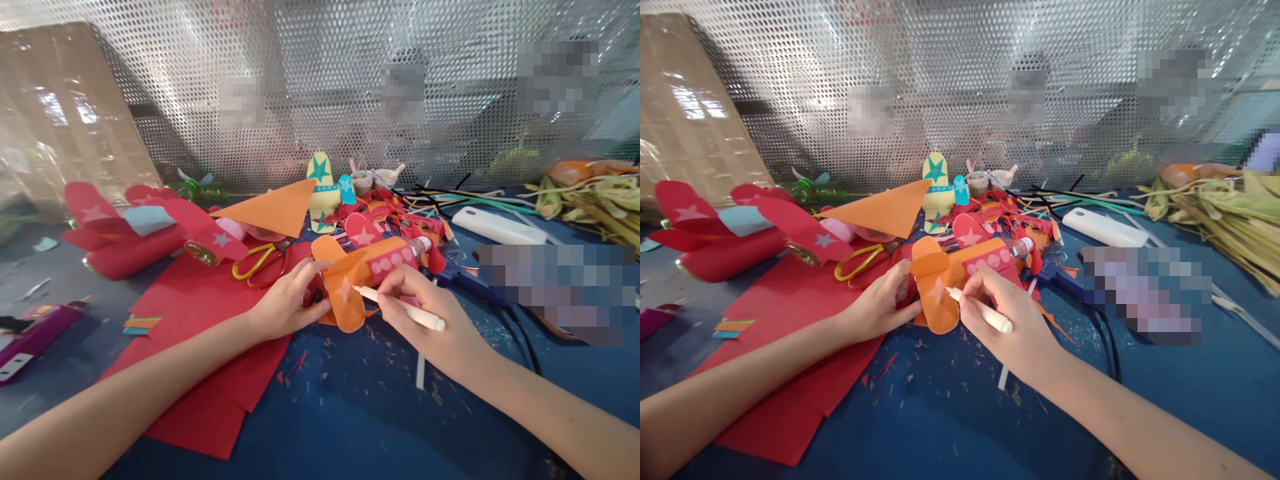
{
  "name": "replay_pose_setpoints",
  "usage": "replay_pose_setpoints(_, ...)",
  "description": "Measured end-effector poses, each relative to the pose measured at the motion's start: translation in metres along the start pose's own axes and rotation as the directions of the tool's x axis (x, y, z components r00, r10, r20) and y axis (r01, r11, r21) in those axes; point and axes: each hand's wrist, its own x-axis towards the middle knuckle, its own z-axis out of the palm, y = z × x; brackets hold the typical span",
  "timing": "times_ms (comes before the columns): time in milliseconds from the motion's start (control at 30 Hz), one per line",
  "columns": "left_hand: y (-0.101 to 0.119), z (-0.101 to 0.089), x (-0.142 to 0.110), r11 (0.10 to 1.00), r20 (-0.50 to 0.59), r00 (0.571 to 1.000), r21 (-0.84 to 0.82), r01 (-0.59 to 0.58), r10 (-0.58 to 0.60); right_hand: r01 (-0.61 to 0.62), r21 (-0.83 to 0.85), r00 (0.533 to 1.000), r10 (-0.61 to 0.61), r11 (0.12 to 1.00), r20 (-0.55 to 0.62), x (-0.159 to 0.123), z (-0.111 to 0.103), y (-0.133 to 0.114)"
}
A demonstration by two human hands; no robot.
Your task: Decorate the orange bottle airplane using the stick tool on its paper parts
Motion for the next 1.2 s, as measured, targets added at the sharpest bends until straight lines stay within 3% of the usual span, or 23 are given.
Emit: replay_pose_setpoints(1200,-0.0004,-0.0001,-0.0010,1.000,0.012,1.000,-0.002,0.007,-0.007,-0.015,0.011,0.999,0.016,1.000,-0.031,-0.0010,0.0009,0.0015)
